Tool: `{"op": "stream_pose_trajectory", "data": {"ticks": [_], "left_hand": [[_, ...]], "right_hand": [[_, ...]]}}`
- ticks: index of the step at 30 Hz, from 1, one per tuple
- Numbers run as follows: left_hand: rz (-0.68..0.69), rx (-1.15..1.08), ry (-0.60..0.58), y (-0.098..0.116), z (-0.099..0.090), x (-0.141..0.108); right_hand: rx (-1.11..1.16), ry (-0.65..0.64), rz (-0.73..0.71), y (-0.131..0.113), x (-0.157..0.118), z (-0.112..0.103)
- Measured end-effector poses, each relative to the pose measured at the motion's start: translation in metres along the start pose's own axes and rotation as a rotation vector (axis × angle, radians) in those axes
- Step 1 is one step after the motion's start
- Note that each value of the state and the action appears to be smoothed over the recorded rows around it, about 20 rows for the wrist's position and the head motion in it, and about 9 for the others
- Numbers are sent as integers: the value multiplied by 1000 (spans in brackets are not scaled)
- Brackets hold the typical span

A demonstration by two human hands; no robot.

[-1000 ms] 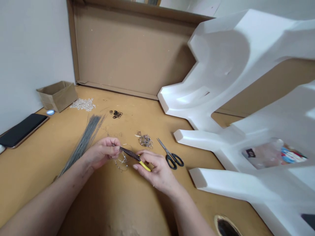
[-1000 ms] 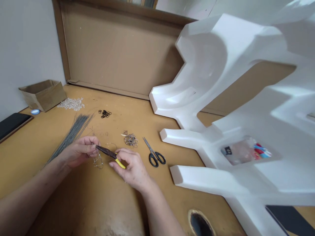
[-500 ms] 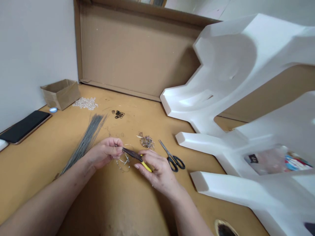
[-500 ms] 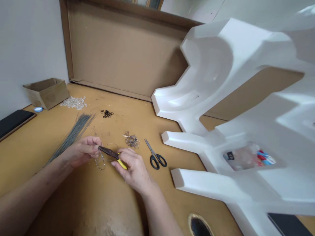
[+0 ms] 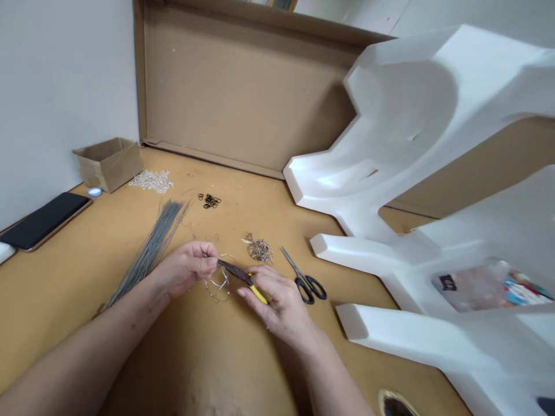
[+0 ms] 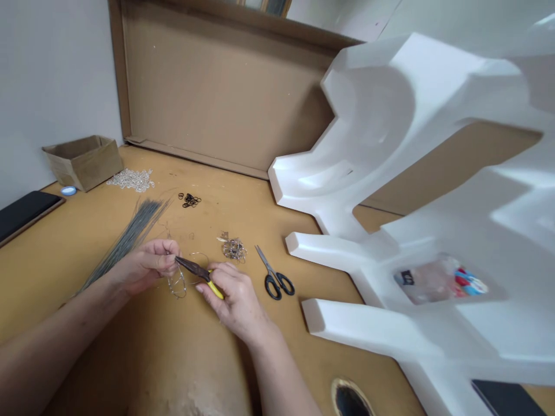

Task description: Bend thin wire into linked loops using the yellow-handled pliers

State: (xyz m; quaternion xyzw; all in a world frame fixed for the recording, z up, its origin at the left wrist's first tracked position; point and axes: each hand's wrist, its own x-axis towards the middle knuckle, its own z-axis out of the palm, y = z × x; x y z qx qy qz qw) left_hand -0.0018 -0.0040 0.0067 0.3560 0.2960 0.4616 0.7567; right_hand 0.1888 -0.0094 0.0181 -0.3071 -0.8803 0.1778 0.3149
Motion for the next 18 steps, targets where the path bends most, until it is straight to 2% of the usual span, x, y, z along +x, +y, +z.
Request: {"op": "stream_pose_trajectory", "data": {"ticks": [6, 13, 18], "left_hand": [[16, 20, -33, 0, -1, -1], [5, -18, -34, -2, -2, -1], [19, -23, -11, -1, 0, -1]], "right_hand": [[54, -6, 51, 0, -2, 2], [197, -85, 140, -1, -2, 2], [160, -40, 125, -2, -2, 3]]}}
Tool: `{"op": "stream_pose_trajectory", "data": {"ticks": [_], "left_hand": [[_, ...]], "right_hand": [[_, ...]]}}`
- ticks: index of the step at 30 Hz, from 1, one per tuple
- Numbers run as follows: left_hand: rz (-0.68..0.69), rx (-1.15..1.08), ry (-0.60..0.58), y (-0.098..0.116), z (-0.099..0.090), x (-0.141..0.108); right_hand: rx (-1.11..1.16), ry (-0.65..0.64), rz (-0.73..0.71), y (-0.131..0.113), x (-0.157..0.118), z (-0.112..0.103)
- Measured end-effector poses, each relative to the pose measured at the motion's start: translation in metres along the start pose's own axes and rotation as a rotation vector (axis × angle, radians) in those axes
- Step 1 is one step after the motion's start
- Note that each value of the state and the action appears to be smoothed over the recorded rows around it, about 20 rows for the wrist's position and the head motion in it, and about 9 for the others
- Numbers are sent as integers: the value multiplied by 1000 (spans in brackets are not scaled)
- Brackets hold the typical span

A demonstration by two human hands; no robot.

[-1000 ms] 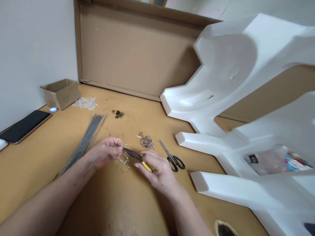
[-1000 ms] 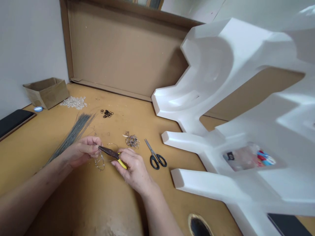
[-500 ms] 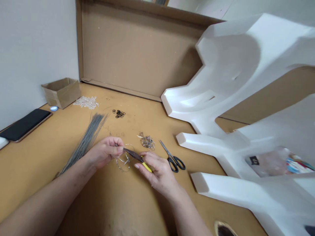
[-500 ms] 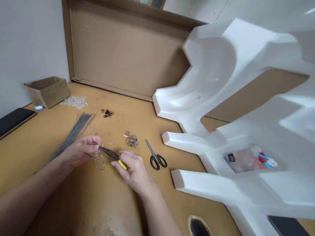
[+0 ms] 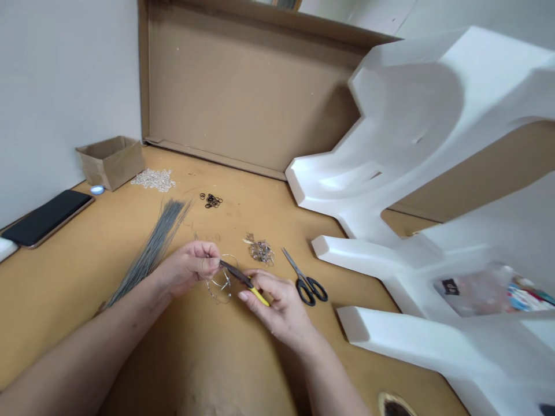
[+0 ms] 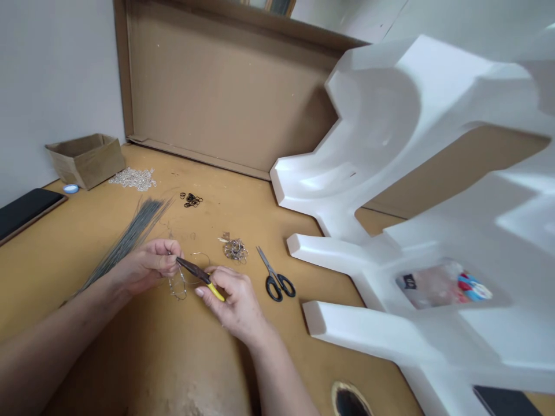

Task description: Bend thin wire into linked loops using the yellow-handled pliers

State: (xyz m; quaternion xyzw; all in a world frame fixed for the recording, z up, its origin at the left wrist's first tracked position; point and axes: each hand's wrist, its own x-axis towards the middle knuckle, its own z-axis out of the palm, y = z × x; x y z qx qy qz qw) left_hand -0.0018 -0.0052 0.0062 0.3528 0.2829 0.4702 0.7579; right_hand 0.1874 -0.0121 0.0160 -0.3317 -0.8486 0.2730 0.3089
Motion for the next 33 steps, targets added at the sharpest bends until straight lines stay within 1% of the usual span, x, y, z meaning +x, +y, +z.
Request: {"op": "stream_pose_trajectory", "data": {"ticks": [5, 9, 13, 17, 19, 22, 28, 33], "left_hand": [[-6, -9, 31, 2, 2, 0], [-4, -18, 54, 1, 3, 1], [2, -11, 75, 1, 4, 1], [5, -2, 75, 0, 4, 1], [7, 2, 64, 0, 4, 0], [1, 8, 40, 0, 3, 0], [-40, 21, 0, 0, -1, 0], [-81, 42, -49, 0, -3, -1]], "right_hand": [[-161, 54, -25, -1, -2, 0], [-214, 73, -23, -2, -3, -2], [-262, 56, -21, -1, -3, -3], [-324, 52, -92, 1, -2, -2], [-325, 77, -124, 2, -1, -1], [-305, 98, -131, 4, 0, -1], [-262, 80, -135, 5, 0, -3], [-236, 40, -101, 4, -2, -4]]}}
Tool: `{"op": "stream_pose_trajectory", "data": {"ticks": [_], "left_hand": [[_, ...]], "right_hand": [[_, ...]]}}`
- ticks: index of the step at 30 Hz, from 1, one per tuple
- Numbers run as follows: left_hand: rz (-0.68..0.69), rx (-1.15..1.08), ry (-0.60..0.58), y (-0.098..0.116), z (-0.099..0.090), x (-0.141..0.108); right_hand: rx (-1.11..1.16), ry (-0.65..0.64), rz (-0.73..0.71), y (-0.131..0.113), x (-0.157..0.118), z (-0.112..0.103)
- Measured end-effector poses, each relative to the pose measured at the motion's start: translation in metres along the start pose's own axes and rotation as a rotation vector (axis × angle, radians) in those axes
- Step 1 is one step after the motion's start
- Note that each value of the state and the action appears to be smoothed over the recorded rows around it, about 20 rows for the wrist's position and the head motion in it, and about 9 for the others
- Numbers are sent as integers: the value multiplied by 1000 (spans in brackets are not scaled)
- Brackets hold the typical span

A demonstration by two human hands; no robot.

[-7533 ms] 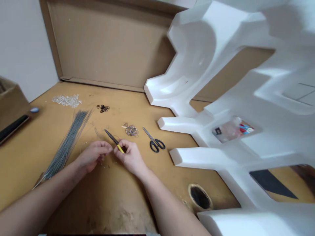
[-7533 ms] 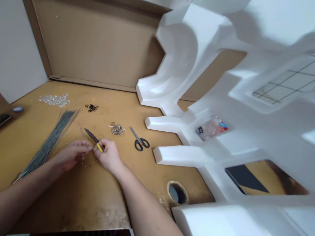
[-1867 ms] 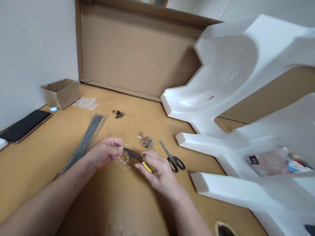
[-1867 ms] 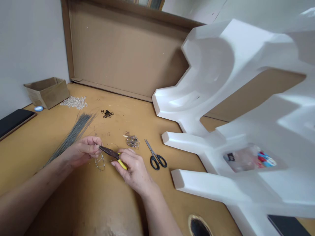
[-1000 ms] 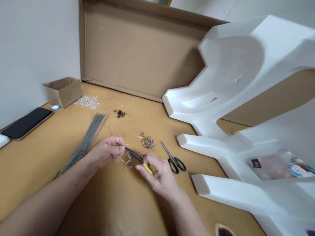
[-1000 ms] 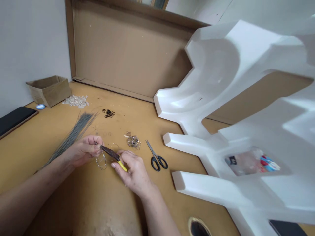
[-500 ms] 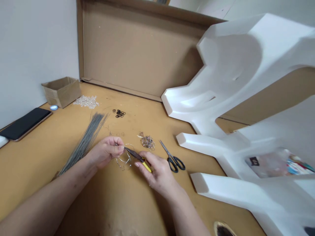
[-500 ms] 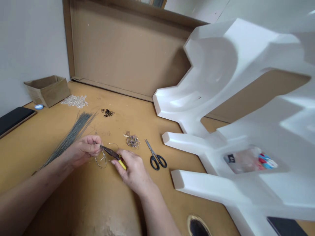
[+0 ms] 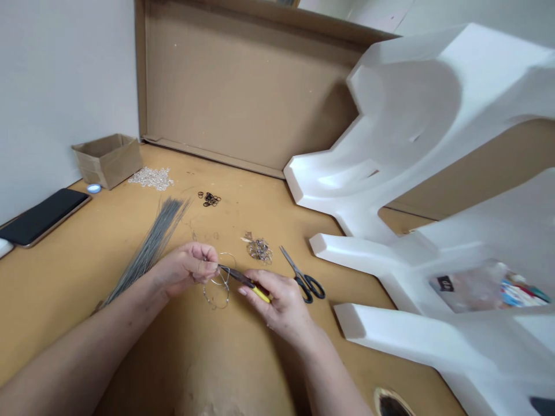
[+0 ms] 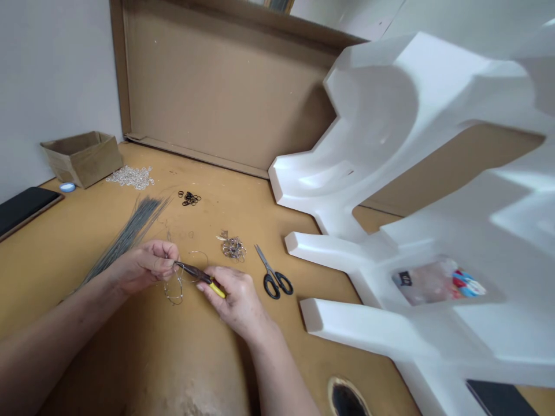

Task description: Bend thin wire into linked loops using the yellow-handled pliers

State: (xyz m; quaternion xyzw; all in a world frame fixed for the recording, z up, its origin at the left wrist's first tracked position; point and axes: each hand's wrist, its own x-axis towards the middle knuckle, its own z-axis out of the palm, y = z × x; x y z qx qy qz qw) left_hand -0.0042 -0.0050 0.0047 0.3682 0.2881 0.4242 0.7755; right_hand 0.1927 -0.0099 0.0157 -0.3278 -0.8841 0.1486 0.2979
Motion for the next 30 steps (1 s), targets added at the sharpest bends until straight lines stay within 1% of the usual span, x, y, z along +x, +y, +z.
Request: {"op": "stream_pose_trajectory", "data": {"ticks": [5, 11, 15, 17, 18, 22, 26, 30], "left_hand": [[-8, 19, -13, 0, -2, -1], [1, 58, 11, 0, -5, -1], [4, 130, 17, -4, 3, -1], [-26, 205, -44, -6, 8, -1], [-20, 201, -26, -6, 9, -1], [66, 123, 159, -3, 7, -1], [81, 137, 243, -1, 4, 0], [117, 125, 298, -1, 4, 2]], "right_hand": [[24, -28, 30, 0, 0, 0], [70, -42, 57, -2, 0, 0], [112, -60, 113, -3, 0, 2], [138, -70, 147, -2, 1, 2], [148, -58, 176, -2, 1, 2], [209, 17, 310, -2, 2, -4], [306, -6, 352, -7, 3, -9], [318, -46, 374, -11, 3, -10]]}}
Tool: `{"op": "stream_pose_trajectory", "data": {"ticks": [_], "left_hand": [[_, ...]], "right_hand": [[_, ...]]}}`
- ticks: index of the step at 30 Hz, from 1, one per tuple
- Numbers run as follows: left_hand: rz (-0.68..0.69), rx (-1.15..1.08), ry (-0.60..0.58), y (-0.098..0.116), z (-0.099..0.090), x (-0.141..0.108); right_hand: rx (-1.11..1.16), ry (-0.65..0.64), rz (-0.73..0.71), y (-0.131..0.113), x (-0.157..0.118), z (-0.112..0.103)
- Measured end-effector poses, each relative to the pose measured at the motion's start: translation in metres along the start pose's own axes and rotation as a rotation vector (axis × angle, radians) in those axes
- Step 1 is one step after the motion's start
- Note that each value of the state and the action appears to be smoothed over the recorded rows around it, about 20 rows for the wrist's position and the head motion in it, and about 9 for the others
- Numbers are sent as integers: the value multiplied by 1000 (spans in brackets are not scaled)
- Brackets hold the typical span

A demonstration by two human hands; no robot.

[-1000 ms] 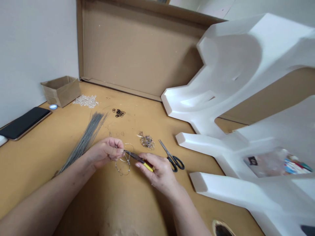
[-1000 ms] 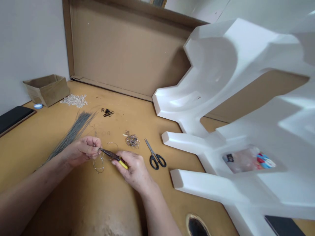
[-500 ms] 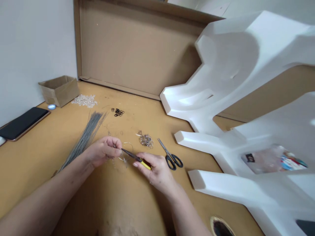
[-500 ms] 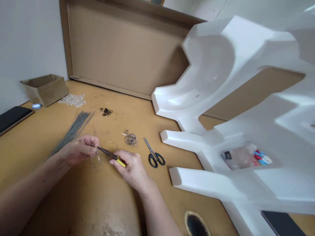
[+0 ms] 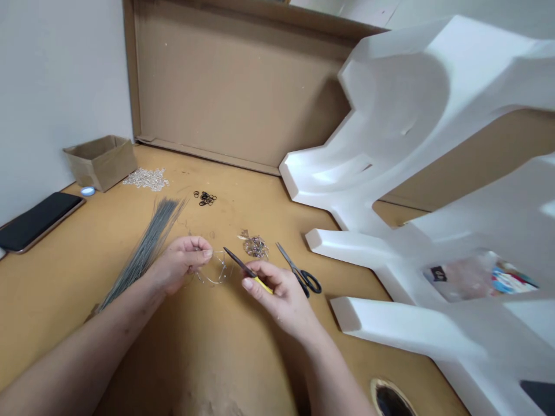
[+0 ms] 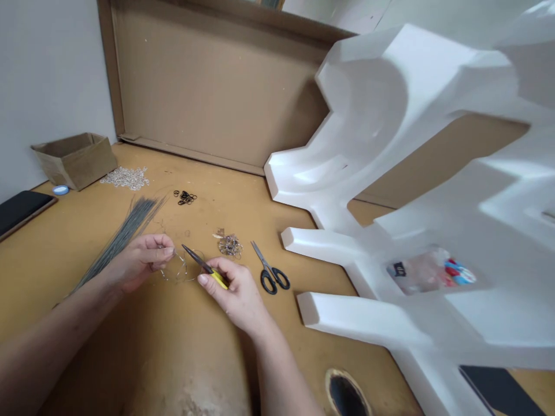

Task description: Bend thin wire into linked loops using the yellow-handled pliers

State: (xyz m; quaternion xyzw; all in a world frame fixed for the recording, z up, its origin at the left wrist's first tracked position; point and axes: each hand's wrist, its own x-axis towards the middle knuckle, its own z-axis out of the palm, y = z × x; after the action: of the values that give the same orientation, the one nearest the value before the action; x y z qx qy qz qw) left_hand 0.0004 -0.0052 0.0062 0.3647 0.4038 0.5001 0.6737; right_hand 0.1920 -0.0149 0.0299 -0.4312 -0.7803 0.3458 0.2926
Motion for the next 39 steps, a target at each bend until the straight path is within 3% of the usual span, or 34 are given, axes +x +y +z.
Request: {"op": "stream_pose_trajectory", "data": {"ticks": [8, 15, 23, 39], "left_hand": [[129, 60, 126, 2, 5, -2], [304, 278, 266, -1, 11, -7], [565, 522, 248, -9, 6, -8], [782, 782, 169, -9, 3, -7]], "right_hand": [[65, -2, 127, -4, 0, 7], [604, -125, 335, -5, 0, 14], [959, -228, 430, 2, 1, 18], [1206, -421, 450, 12, 3, 15]]}}
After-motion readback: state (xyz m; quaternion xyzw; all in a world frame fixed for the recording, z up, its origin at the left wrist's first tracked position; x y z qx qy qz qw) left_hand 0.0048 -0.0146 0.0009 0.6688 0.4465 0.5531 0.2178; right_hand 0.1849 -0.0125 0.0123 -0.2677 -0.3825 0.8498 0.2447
